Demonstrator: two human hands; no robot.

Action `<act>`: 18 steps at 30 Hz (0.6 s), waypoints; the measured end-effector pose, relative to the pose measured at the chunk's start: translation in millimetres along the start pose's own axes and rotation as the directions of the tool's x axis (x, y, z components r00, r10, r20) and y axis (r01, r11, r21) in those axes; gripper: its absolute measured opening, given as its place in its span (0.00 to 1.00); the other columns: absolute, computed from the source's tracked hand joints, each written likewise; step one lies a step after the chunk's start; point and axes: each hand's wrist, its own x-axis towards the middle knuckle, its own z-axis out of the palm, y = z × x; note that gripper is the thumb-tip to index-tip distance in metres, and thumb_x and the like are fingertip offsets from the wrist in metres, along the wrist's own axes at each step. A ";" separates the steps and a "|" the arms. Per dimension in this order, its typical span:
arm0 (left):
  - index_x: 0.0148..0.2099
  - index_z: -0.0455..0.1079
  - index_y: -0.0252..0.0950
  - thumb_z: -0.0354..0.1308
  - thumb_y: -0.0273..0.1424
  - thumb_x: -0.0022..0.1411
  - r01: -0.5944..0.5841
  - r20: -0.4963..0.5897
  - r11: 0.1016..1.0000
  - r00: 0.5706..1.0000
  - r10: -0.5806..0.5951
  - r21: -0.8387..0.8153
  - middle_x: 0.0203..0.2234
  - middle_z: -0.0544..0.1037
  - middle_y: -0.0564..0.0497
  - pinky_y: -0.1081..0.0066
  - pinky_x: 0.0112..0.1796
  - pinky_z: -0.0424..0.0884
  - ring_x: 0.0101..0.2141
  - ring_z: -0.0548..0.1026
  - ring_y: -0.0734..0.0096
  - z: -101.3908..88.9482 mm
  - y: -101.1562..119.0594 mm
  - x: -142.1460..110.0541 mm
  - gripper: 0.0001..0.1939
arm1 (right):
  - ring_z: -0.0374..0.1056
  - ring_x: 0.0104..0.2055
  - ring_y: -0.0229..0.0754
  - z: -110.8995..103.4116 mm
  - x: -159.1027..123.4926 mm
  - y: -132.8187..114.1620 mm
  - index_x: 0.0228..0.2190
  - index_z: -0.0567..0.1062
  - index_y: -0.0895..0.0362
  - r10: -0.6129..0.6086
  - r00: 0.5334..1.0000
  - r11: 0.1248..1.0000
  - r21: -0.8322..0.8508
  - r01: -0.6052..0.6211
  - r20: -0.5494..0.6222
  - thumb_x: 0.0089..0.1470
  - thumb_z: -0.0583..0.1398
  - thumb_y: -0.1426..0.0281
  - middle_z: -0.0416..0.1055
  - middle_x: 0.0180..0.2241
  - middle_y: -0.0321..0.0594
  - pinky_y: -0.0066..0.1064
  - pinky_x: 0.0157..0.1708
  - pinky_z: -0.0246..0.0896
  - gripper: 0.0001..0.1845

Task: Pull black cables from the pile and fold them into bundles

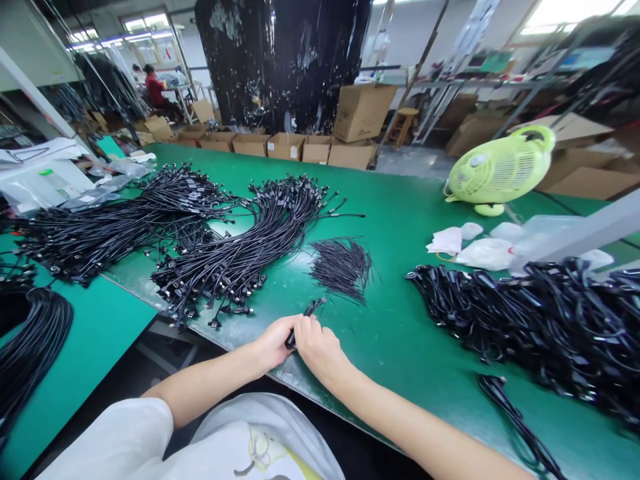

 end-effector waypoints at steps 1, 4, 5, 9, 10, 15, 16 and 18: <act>0.22 0.61 0.35 0.67 0.37 0.44 -0.011 0.016 1.000 1.000 0.011 -0.004 0.15 0.64 0.58 0.74 0.24 0.55 0.20 0.61 0.79 -0.3 0.1 1.2 0.17 | 0.62 0.23 0.39 2.0 1.0 0.9 0.30 0.65 0.59 0.015 0.999 0.999 0.044 -0.017 0.051 0.53 0.53 0.84 0.64 0.23 0.37 0.30 0.21 0.45 0.09; 0.19 0.60 0.35 0.67 0.38 0.45 -0.052 0.061 0.999 0.997 0.053 -0.015 0.13 0.61 0.58 0.73 0.23 0.52 0.18 0.57 0.80 -1.7 1.1 3.6 0.19 | 0.66 0.23 0.39 7.0 5.4 4.6 0.30 0.66 0.58 0.070 0.964 0.962 0.238 -0.134 0.258 0.54 0.55 0.82 0.69 0.24 0.40 0.30 0.20 0.45 0.07; 0.19 0.60 0.35 0.67 0.38 0.45 -0.067 0.069 0.998 0.995 0.068 -0.017 0.13 0.61 0.58 0.73 0.22 0.52 0.18 0.57 0.80 -2.4 1.6 3.9 0.19 | 0.68 0.23 0.39 8.0 7.3 5.5 0.29 0.66 0.58 0.087 0.948 0.939 0.292 -0.180 0.307 0.54 0.55 0.81 0.70 0.25 0.40 0.30 0.20 0.45 0.07; 0.21 0.65 0.34 0.68 0.39 0.43 -0.133 0.045 0.991 0.990 0.134 -0.027 0.15 0.65 0.57 0.73 0.24 0.56 0.19 0.61 0.78 -4.3 1.0 4.4 0.18 | 0.69 0.24 0.38 9.1 15.2 4.4 0.29 0.68 0.58 0.185 0.918 0.878 0.361 -0.315 0.351 0.58 0.55 0.76 0.73 0.26 0.40 0.28 0.21 0.46 0.06; 0.23 0.67 0.34 0.68 0.40 0.43 -0.152 0.030 0.988 0.988 0.152 -0.028 0.16 0.67 0.56 0.73 0.25 0.59 0.21 0.63 0.76 -4.0 0.3 4.7 0.17 | 0.69 0.25 0.38 9.2 16.6 3.4 0.29 0.68 0.58 0.211 0.913 0.870 0.359 -0.338 0.350 0.59 0.54 0.75 0.73 0.26 0.40 0.28 0.22 0.46 0.07; 0.30 0.73 0.35 0.63 0.39 0.48 -0.295 0.018 0.955 0.955 0.295 0.032 0.23 0.74 0.51 0.70 0.36 0.67 0.31 0.72 0.68 1.9 5.9 4.7 0.12 | 0.61 0.23 0.36 15.0 15.5 -1.4 0.22 0.65 0.56 0.492 0.753 0.346 0.695 -0.631 0.438 0.58 0.52 0.68 0.67 0.21 0.36 0.27 0.24 0.45 0.13; 0.31 0.74 0.35 0.62 0.36 0.49 -0.343 0.041 0.937 0.939 0.341 0.072 0.25 0.75 0.51 0.69 0.39 0.67 0.33 0.73 0.67 2.3 9.9 2.6 0.10 | 0.59 0.23 0.36 16.9 13.6 -2.2 0.21 0.64 0.56 0.516 0.704 0.174 0.746 -0.643 0.487 0.57 0.51 0.66 0.64 0.20 0.35 0.27 0.24 0.45 0.14; 0.30 0.74 0.35 0.61 0.30 0.48 -0.411 0.084 0.897 0.911 0.403 0.161 0.29 0.75 0.50 0.69 0.44 0.66 0.38 0.72 0.67 -0.2 19.2 -4.8 0.05 | 0.53 0.20 0.34 20.3 8.6 -3.3 0.20 0.62 0.55 0.498 0.650 -0.039 0.764 -0.644 0.573 0.56 0.49 0.62 0.57 0.17 0.32 0.26 0.22 0.45 0.15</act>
